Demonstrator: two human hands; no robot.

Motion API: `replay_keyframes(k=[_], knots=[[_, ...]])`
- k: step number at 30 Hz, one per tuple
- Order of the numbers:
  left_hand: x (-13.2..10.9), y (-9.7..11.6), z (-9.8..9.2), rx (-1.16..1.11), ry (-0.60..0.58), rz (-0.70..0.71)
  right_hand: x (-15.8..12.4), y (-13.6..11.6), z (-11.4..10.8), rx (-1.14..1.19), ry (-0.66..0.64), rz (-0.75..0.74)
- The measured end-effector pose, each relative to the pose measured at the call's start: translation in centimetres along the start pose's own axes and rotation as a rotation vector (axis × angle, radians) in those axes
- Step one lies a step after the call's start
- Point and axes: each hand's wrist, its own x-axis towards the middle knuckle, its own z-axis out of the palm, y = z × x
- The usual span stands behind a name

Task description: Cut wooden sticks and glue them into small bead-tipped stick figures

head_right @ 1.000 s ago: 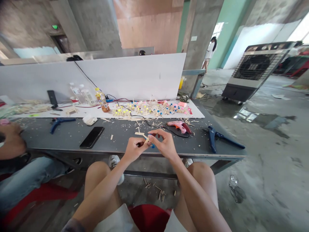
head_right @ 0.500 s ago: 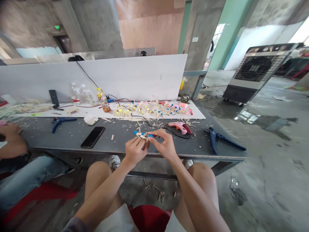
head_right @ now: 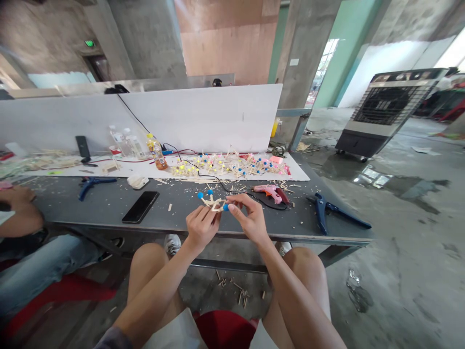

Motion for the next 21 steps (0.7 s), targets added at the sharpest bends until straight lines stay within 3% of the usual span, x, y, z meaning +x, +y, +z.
replay_keyframes(k=[4, 10, 12, 18, 21], knots=[[-0.1, -0.2, 0.1, -0.009, 0.057, -0.003, -0.1, 0.7, 0.4, 0.218, 0.004, 0.164], [0.3, -0.3, -0.3, 0.029, 0.136, 0.035, -0.2, 0.5, 1.0, 0.342, -0.077, 0.243], [0.3, -0.2, -0.4, 0.031, 0.147, 0.026, -0.4, 0.2, 1.0, 0.293, -0.094, 0.203], [0.4, 0.3, -0.7, 0.077, 0.186, 0.000, -1.5, -0.5, 1.7, -0.177, -0.029, -0.094], [0.5, 0.5, -0.8, 0.076, 0.209, 0.007, -1.8, -0.6, 2.1, -0.258, 0.010, -0.148]])
